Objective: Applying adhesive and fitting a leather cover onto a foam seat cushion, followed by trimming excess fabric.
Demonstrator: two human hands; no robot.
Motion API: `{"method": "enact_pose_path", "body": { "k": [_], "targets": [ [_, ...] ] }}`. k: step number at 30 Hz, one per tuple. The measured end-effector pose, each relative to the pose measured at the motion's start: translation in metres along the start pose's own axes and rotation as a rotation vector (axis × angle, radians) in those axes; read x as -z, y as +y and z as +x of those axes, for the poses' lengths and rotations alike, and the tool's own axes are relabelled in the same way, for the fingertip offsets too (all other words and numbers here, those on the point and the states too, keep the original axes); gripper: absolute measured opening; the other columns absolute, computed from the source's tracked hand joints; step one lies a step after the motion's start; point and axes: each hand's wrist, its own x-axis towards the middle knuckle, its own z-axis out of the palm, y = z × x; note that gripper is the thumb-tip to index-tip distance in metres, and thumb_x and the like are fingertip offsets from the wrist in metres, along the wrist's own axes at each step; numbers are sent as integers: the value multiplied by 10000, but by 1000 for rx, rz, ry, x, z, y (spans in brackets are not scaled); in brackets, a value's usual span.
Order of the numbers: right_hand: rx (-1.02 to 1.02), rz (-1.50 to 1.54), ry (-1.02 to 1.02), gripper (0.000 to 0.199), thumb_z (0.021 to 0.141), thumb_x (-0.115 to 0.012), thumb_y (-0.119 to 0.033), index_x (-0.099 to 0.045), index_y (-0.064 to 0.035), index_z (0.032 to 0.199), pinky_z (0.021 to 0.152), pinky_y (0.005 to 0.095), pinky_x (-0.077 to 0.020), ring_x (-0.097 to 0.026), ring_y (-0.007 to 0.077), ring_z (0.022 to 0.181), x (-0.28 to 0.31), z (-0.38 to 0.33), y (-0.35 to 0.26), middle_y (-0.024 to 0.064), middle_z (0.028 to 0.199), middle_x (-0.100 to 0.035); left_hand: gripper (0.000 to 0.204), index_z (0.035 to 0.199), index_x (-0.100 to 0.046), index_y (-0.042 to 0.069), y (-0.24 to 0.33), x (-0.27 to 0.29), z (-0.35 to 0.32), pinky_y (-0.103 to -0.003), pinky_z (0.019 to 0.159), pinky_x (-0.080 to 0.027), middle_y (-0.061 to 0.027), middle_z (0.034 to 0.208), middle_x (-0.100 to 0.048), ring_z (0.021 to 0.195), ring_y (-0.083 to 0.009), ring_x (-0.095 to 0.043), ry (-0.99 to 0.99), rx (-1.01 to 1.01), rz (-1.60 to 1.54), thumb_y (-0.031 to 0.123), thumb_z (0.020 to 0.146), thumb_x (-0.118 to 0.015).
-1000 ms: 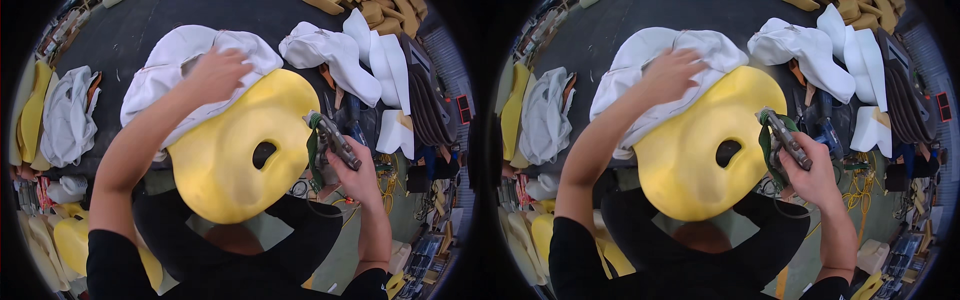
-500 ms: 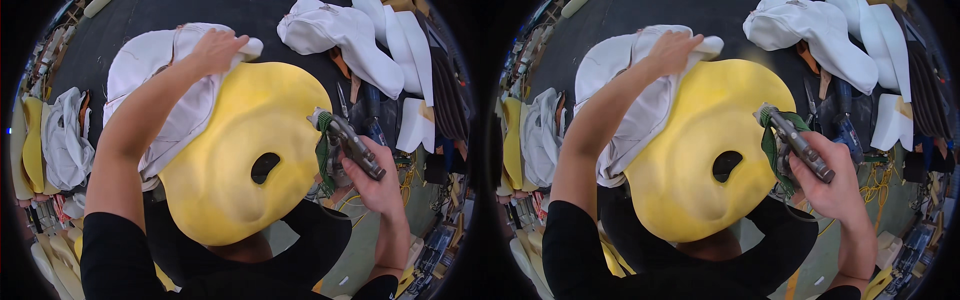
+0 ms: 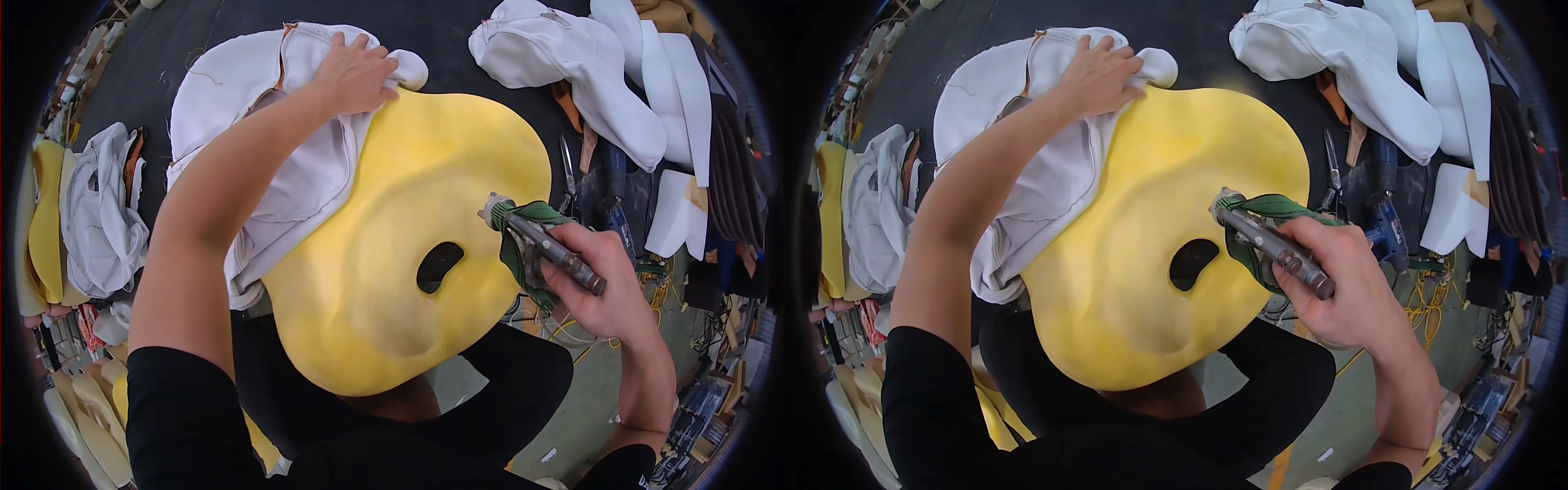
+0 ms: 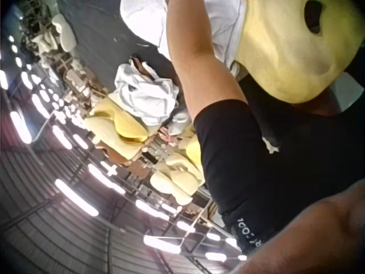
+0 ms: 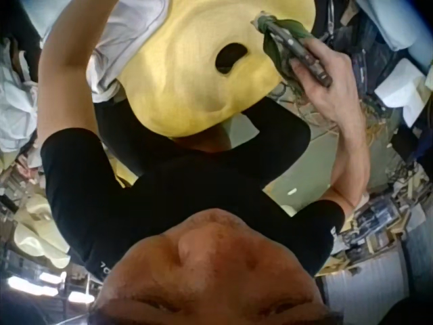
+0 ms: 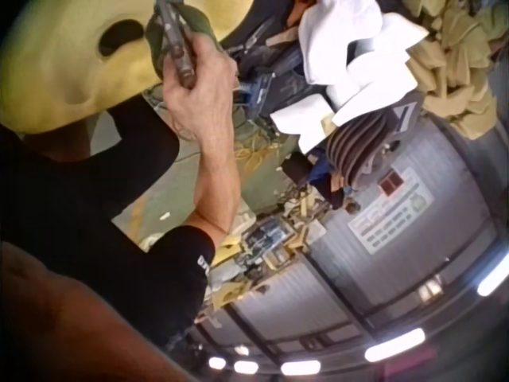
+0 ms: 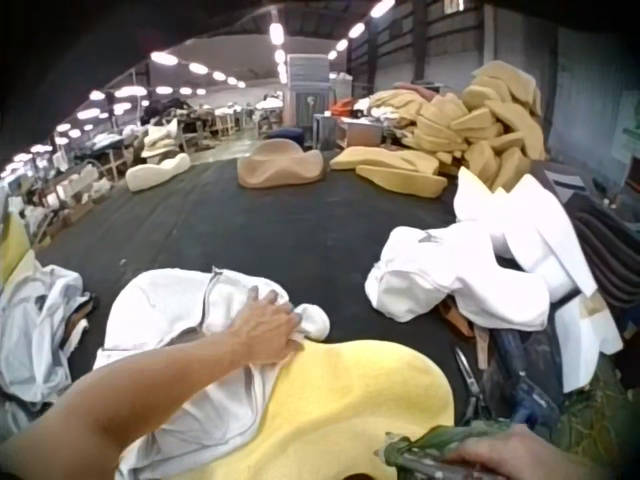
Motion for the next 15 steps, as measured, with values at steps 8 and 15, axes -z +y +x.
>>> {"method": "enact_pose_path", "body": {
  "k": [8,15],
  "targets": [
    [-48,91,12,111,872,-714,-16,-657,24,959,548,360,-444,-590,249,537,-3,-19,-13,136,653,-582,408,1373,-740,262,-10,-25,8,-525,999,-454,-49,1286,-686,1282,-259,-588,70,-92,72,318,985,-625],
    [-101,72,83,150,875,-727,-25,-654,17,999,562,361,-460,-618,265,563,-19,-27,-18,140,674,-602,388,1268,-795,202,1,-1,9,-530,1014,-448,-41,1301,-677,1274,-245,-583,-101,-72,27,317,942,-619]
  ]
}}
